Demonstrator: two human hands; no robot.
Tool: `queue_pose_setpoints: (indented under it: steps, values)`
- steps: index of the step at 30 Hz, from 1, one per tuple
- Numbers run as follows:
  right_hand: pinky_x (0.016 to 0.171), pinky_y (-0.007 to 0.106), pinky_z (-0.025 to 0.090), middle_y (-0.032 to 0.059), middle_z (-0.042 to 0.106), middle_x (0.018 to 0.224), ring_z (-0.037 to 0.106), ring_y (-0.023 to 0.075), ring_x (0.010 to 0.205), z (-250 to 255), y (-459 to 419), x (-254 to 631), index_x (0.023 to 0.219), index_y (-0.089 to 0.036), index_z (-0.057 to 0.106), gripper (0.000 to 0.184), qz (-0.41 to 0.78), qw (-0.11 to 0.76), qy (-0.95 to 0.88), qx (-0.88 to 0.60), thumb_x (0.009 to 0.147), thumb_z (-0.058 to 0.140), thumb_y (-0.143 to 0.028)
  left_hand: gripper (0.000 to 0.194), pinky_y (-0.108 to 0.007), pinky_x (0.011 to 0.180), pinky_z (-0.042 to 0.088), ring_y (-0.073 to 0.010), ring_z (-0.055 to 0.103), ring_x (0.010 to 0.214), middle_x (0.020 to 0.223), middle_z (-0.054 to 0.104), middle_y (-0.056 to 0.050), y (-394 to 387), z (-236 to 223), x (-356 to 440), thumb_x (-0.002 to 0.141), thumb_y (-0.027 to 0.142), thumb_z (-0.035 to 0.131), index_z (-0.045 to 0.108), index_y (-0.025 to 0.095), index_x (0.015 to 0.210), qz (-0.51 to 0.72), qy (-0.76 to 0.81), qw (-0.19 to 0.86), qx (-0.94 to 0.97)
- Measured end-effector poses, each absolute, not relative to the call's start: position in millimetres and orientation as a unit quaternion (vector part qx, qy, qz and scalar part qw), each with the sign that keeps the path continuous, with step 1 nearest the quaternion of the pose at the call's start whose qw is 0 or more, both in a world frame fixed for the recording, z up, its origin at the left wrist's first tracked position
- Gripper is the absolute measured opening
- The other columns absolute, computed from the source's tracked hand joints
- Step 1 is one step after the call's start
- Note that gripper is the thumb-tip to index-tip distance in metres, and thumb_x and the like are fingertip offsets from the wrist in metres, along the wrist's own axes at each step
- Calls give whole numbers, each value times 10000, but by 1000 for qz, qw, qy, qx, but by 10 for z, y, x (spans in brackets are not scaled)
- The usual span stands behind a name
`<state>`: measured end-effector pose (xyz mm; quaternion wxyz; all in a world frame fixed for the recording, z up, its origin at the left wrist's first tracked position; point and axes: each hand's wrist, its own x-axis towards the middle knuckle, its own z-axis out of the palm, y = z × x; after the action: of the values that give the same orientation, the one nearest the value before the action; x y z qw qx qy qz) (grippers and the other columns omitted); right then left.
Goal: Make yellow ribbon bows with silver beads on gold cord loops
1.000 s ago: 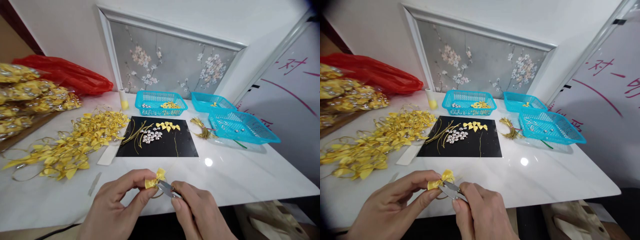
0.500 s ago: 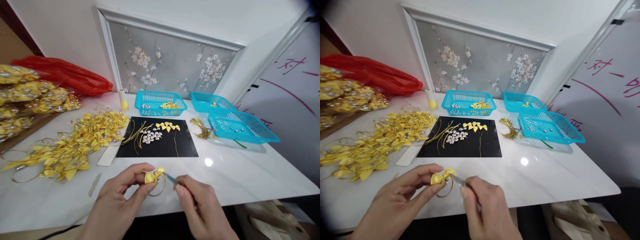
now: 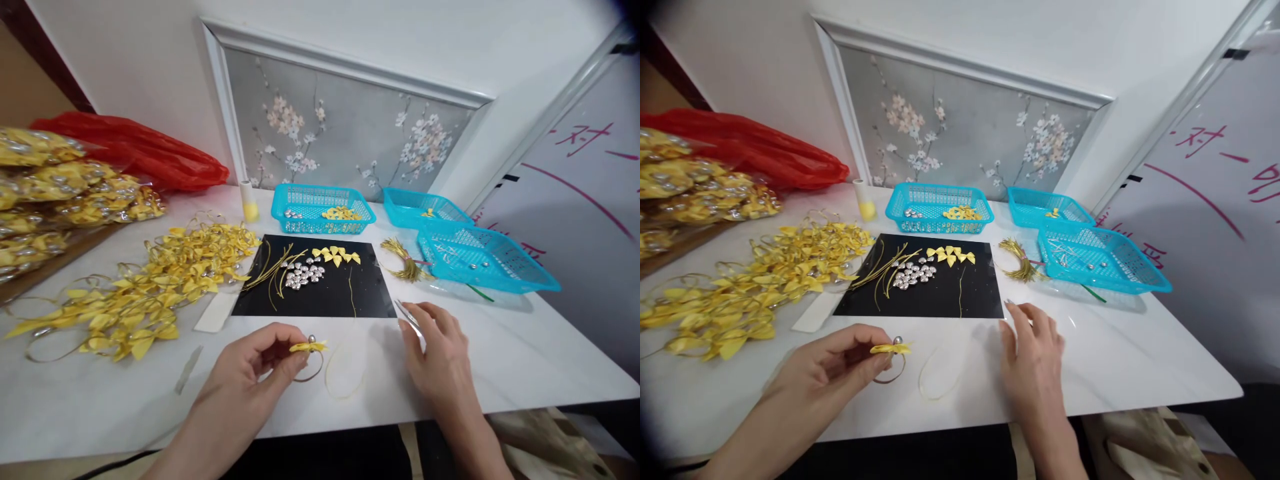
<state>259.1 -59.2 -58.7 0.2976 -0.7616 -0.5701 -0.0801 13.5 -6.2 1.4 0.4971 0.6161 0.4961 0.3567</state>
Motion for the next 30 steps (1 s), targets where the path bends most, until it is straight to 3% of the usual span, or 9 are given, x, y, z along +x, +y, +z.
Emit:
queue_pose_setpoints:
  steps: [2, 4, 7, 9, 14, 18, 22, 27, 30]
  values:
    - [749, 330, 534, 97, 644, 1080, 633, 221, 946, -445, -642, 2307, 1171, -210, 577, 259, 15, 396, -619, -678, 966, 487, -342, 63, -255, 641, 534, -199, 678, 684, 713, 744, 2, -66, 36, 162, 736, 314, 736, 724, 253, 747, 359, 501, 474, 629]
    - [714, 301, 536, 79, 637, 1095, 638, 203, 910, -304, -663, 2027, 1199, -235, 550, 268, 115, 464, -648, -593, 937, 548, -293, 54, -257, 633, 535, -198, 679, 665, 702, 743, 5, -71, 63, 184, 739, 308, 728, 723, 254, 736, 360, 496, 454, 647]
    - [707, 273, 498, 44, 652, 938, 623, 170, 820, -179, -627, 1754, 1020, -218, 629, 144, 150, 490, -660, -550, 959, 503, -187, 38, -248, 628, 544, -188, 684, 647, 672, 735, 10, -90, 97, 203, 748, 287, 720, 719, 252, 734, 368, 485, 471, 639]
    - [645, 250, 467, 15, 638, 783, 591, 141, 694, -160, -589, 1685, 902, -198, 650, 182, 188, 503, -650, -538, 970, 482, -175, 86, -243, 615, 555, -178, 686, 628, 641, 721, 21, -123, 117, 209, 751, 301, 745, 719, 254, 819, 378, 487, 526, 585]
    - [533, 227, 416, -7, 596, 658, 504, 119, 570, -166, -566, 1665, 813, -181, 625, 256, 333, 550, -528, -554, 968, 530, -362, 368, -290, 707, 608, -174, 714, 724, 890, 746, -9, -249, 154, 188, 793, 438, 760, 676, 279, 1115, 414, 440, 714, 354]
    - [504, 204, 408, -26, 552, 599, 475, 97, 521, -152, -584, 1639, 755, -174, 600, 350, 428, 577, -449, -532, 947, 556, -463, 286, -276, 704, 608, -207, 688, 899, 1029, 720, -19, -266, 112, 155, 765, 387, 799, 726, 283, 1022, 431, 437, 723, 317]
    - [495, 206, 405, -16, 563, 598, 473, 99, 519, -156, -597, 1593, 724, -172, 595, 389, 457, 574, -436, -521, 945, 554, -490, 204, -243, 761, 550, -186, 627, 911, 980, 718, -12, -213, 47, 167, 763, 328, 802, 758, 257, 949, 424, 437, 679, 409]
    - [527, 224, 418, -11, 556, 615, 491, 112, 553, -169, -632, 1532, 726, -176, 586, 386, 446, 562, -460, -523, 971, 513, -465, 135, -245, 733, 464, -156, 566, 753, 762, 658, 9, -152, 3, 170, 810, 336, 753, 734, 202, 813, 376, 372, 700, 480]
    - [532, 225, 422, -15, 555, 667, 515, 125, 594, -214, -668, 1515, 897, -197, 623, 249, 348, 567, -506, -549, 998, 478, -373, 153, -243, 717, 436, -146, 534, 721, 735, 627, 24, -137, -23, 158, 800, 340, 761, 700, 201, 786, 361, 394, 705, 466]
